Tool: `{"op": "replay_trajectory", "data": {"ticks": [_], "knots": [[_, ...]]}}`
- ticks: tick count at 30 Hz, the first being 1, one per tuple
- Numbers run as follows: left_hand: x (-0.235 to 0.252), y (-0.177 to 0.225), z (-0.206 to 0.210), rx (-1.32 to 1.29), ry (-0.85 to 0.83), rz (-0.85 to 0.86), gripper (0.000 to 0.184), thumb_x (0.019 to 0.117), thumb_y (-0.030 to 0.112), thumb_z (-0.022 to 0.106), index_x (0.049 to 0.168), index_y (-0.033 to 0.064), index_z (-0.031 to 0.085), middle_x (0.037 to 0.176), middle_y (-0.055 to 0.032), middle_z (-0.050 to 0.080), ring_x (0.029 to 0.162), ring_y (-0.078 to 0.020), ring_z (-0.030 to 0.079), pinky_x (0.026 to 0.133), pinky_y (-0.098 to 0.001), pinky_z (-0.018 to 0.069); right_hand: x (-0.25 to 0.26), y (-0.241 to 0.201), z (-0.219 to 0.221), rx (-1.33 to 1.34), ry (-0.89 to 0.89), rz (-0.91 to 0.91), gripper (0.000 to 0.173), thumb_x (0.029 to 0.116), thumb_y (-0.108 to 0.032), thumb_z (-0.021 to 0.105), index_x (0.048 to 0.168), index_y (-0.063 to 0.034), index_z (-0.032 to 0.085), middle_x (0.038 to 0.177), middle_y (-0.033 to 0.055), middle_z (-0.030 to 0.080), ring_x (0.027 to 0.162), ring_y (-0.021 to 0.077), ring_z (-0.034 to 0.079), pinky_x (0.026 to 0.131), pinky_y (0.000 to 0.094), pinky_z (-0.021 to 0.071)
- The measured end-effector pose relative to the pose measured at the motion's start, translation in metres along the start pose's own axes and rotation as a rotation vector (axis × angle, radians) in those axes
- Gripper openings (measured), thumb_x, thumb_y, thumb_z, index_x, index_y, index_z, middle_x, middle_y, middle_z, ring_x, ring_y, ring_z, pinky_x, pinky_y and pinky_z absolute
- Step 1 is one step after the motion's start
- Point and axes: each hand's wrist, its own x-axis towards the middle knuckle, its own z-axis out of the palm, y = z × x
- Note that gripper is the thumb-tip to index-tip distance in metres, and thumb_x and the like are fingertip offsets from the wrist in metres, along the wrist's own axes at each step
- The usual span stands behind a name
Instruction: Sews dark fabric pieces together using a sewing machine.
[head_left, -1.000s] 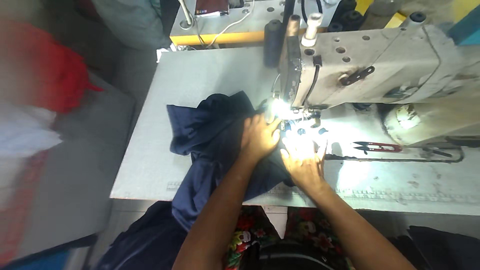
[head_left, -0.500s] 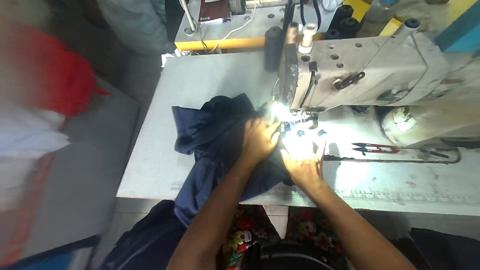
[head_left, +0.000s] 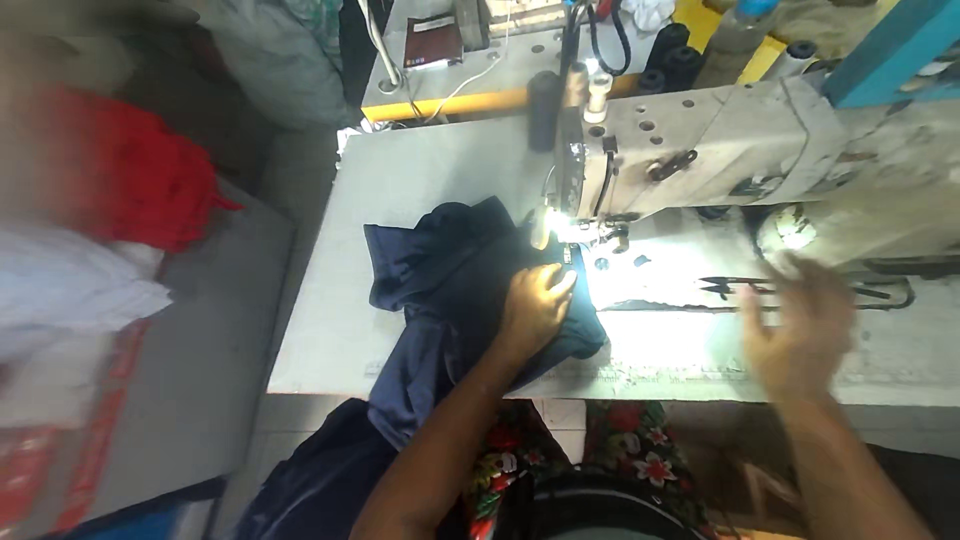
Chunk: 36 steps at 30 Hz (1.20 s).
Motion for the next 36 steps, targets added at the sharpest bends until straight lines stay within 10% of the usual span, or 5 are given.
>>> {"op": "replay_trajectory", "data": {"ticks": [6, 13, 20, 36], "knots": [[0.000, -0.001, -0.001, 0.015, -0.020, 0.014, 0.030, 0.0974, 0.014, 0.063, 0.125, 0.0106, 0.074, 0.134, -0.0201, 0.065, 0.128, -0.0360, 0.061, 0.108, -0.0574, 0.0426, 0.018, 0.089, -0.028, -0.163, -0.013, 0.244, 0.057, 0.1095, -0.041, 0.040, 0.143, 0.0033, 0.054, 0.148, 0.0321, 0.050, 0.145, 0.0511, 0.038, 0.119, 0.0644, 0.0248], [-0.003, -0.003, 0.000, 0.013, -0.031, 0.021, 0.031, 0.0979, 0.014, 0.062, 0.126, 0.0123, 0.074, 0.134, -0.0186, 0.066, 0.129, -0.0365, 0.060, 0.108, -0.0588, 0.0419, 0.001, 0.078, -0.021, -0.198, -0.125, 0.248, 0.057, 0.1091, -0.040, 0.039, 0.136, 0.0063, 0.059, 0.140, 0.0370, 0.054, 0.130, 0.0591, 0.050, 0.107, 0.0726, 0.0338], [-0.001, -0.002, 0.001, 0.014, -0.008, 0.016, 0.030, 0.0967, 0.013, 0.063, 0.125, 0.0113, 0.075, 0.132, -0.0196, 0.067, 0.127, -0.0373, 0.062, 0.107, -0.0581, 0.0438, -0.019, 0.072, -0.013, -0.174, -0.217, 0.247, 0.065, 0.1066, -0.043, 0.045, 0.151, 0.0034, 0.044, 0.156, 0.0311, 0.041, 0.147, 0.0509, 0.036, 0.115, 0.0740, 0.0205], [-0.005, -0.002, 0.000, 0.030, -0.021, 0.034, 0.031, 0.0975, 0.014, 0.062, 0.126, 0.0130, 0.074, 0.134, -0.0176, 0.066, 0.129, -0.0357, 0.060, 0.108, -0.0585, 0.0424, -0.019, 0.072, -0.010, -0.195, -0.182, 0.265, 0.065, 0.1061, -0.044, 0.045, 0.151, 0.0031, 0.044, 0.157, 0.0302, 0.040, 0.147, 0.0502, 0.035, 0.115, 0.0732, 0.0205]]}}
